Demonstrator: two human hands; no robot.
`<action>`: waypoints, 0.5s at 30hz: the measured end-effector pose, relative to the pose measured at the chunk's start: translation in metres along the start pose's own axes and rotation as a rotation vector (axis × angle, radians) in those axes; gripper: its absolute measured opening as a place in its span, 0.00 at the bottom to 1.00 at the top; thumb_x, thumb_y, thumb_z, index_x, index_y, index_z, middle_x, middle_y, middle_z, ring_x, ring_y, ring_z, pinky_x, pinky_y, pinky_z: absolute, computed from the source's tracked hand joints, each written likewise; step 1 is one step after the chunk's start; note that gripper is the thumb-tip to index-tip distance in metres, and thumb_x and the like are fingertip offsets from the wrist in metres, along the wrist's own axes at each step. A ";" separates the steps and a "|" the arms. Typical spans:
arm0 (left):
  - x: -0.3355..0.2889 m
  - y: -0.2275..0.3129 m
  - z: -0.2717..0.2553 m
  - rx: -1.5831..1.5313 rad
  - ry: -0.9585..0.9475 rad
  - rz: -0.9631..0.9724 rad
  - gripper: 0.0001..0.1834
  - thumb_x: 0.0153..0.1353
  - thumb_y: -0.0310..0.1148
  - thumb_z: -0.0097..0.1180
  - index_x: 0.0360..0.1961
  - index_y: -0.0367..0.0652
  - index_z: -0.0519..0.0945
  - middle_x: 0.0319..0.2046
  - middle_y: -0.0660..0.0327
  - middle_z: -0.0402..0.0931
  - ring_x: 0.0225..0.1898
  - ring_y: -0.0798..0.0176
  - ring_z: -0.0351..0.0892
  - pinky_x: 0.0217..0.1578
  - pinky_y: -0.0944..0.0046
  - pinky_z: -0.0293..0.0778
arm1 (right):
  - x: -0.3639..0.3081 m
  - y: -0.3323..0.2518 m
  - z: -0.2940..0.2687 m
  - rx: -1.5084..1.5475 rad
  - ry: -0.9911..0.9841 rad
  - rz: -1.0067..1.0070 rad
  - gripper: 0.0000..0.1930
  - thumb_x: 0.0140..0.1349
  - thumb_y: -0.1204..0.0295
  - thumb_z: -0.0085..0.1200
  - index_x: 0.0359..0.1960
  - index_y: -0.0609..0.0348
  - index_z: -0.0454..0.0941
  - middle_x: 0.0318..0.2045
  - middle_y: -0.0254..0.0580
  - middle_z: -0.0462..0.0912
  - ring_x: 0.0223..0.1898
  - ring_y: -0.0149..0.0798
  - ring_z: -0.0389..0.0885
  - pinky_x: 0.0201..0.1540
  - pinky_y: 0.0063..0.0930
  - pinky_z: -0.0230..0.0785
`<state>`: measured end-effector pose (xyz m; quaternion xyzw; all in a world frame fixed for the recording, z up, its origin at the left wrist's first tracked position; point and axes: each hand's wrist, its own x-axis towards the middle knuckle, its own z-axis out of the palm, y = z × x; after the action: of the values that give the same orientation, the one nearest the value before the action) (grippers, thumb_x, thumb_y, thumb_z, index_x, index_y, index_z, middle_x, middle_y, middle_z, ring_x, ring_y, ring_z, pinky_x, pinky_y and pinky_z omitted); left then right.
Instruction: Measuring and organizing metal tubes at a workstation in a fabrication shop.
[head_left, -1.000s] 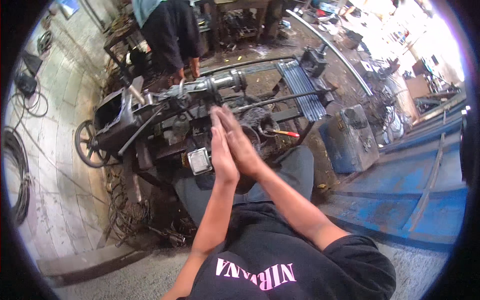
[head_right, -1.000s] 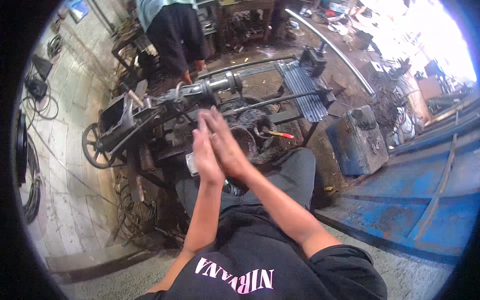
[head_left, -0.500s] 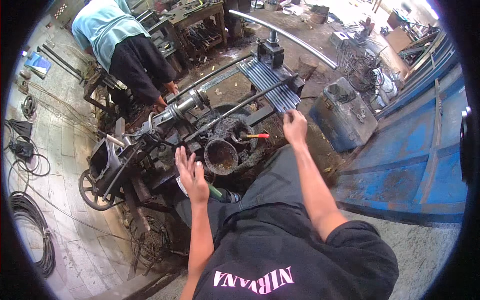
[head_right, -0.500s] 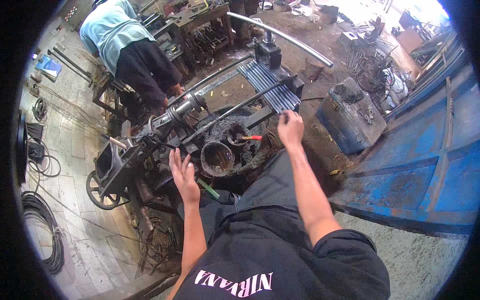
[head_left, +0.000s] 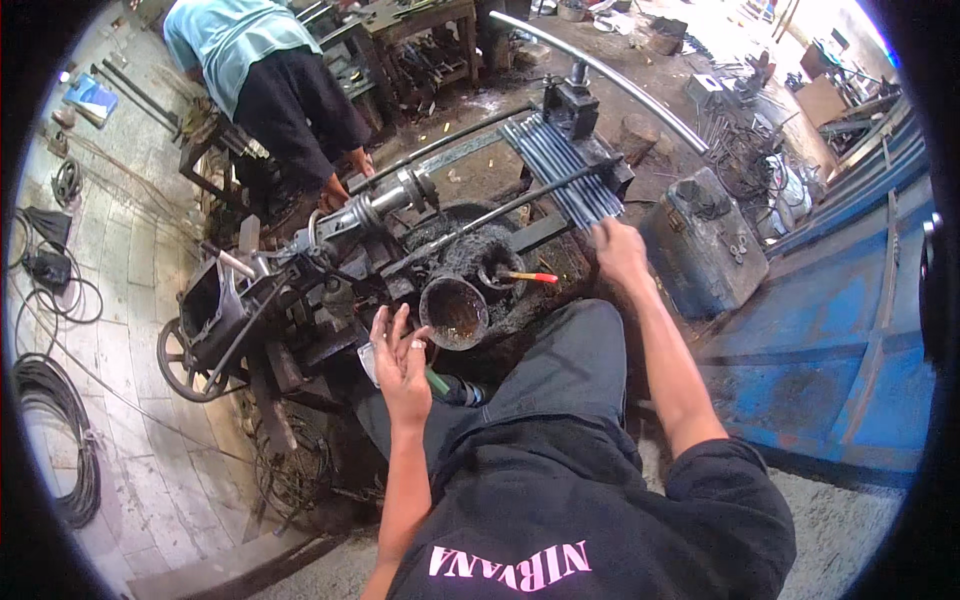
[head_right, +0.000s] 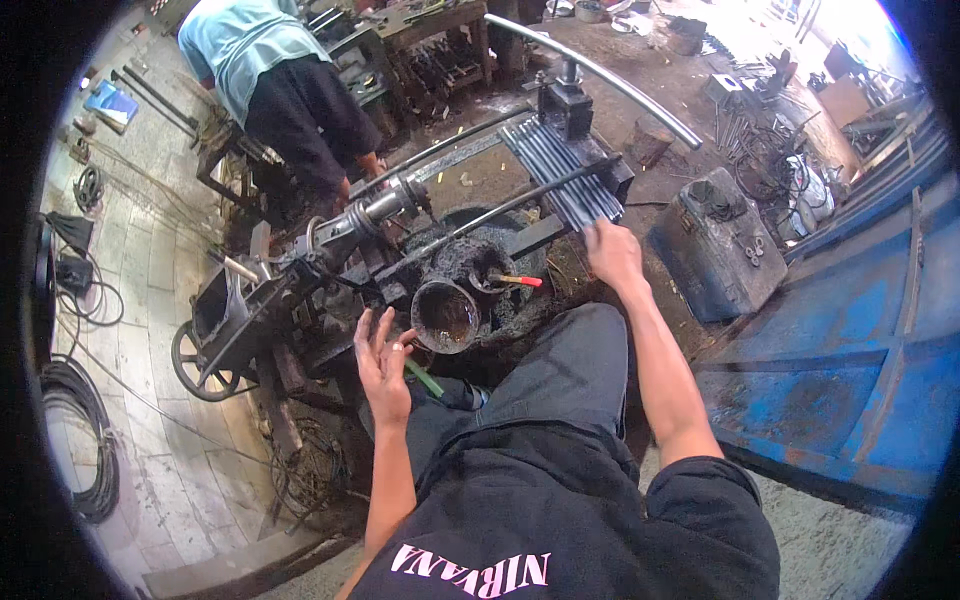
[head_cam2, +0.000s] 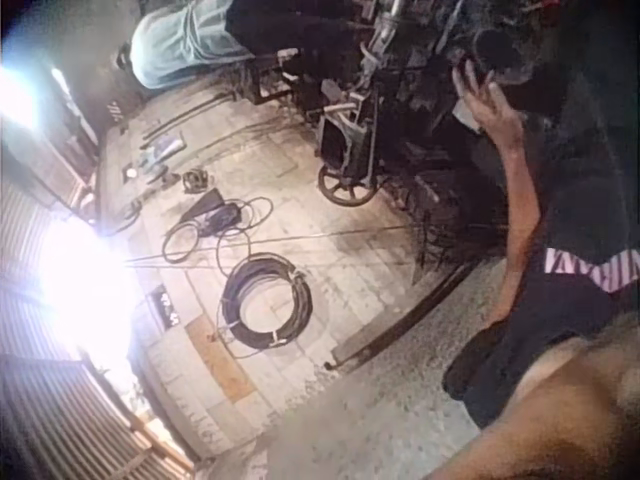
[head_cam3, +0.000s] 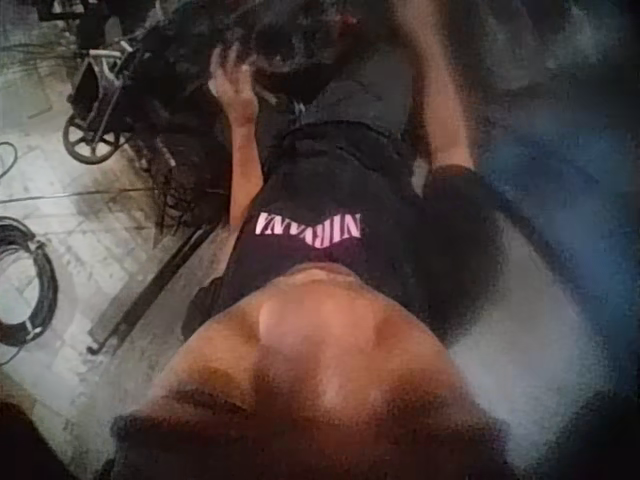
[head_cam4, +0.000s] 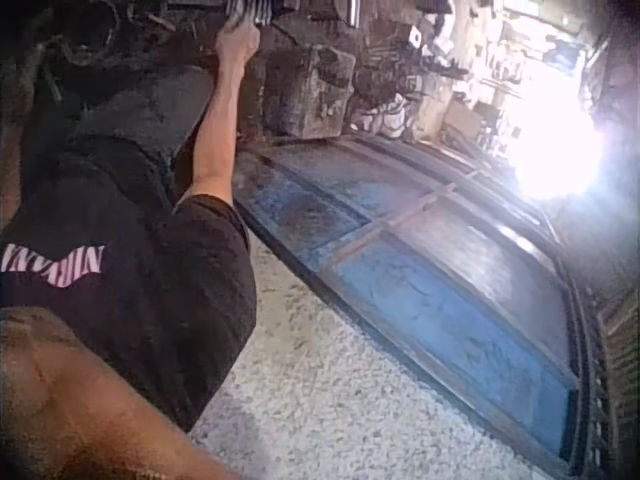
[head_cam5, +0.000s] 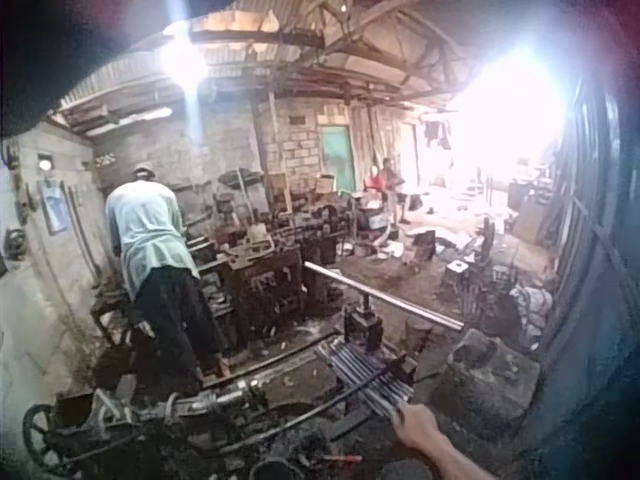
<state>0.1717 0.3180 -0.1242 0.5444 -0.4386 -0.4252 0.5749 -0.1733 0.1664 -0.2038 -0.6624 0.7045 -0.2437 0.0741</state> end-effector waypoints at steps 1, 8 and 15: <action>0.000 0.001 -0.001 -0.004 0.007 -0.007 0.31 0.66 0.21 0.42 0.69 0.38 0.52 0.63 0.49 0.65 0.51 0.60 0.77 0.53 0.64 0.69 | -0.007 0.012 -0.003 0.082 0.052 0.028 0.15 0.65 0.62 0.50 0.35 0.64 0.76 0.26 0.57 0.81 0.31 0.53 0.83 0.36 0.45 0.72; 0.001 0.021 -0.005 -0.009 0.023 0.100 0.29 0.65 0.21 0.41 0.67 0.38 0.56 0.59 0.50 0.70 0.50 0.61 0.77 0.51 0.64 0.70 | -0.076 0.028 -0.077 0.743 0.107 0.361 0.14 0.70 0.64 0.46 0.34 0.62 0.78 0.20 0.30 0.74 0.19 0.22 0.68 0.20 0.18 0.60; -0.007 0.042 -0.002 -0.029 -0.037 0.167 0.25 0.65 0.25 0.41 0.65 0.36 0.61 0.56 0.47 0.72 0.50 0.58 0.78 0.50 0.61 0.73 | -0.085 0.001 -0.208 0.569 0.341 0.208 0.16 0.71 0.60 0.47 0.29 0.59 0.75 0.18 0.27 0.68 0.20 0.20 0.64 0.21 0.17 0.54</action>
<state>0.1726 0.3269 -0.0821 0.4896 -0.4868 -0.3918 0.6081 -0.2533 0.3001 -0.0416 -0.4897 0.6745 -0.5284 0.1616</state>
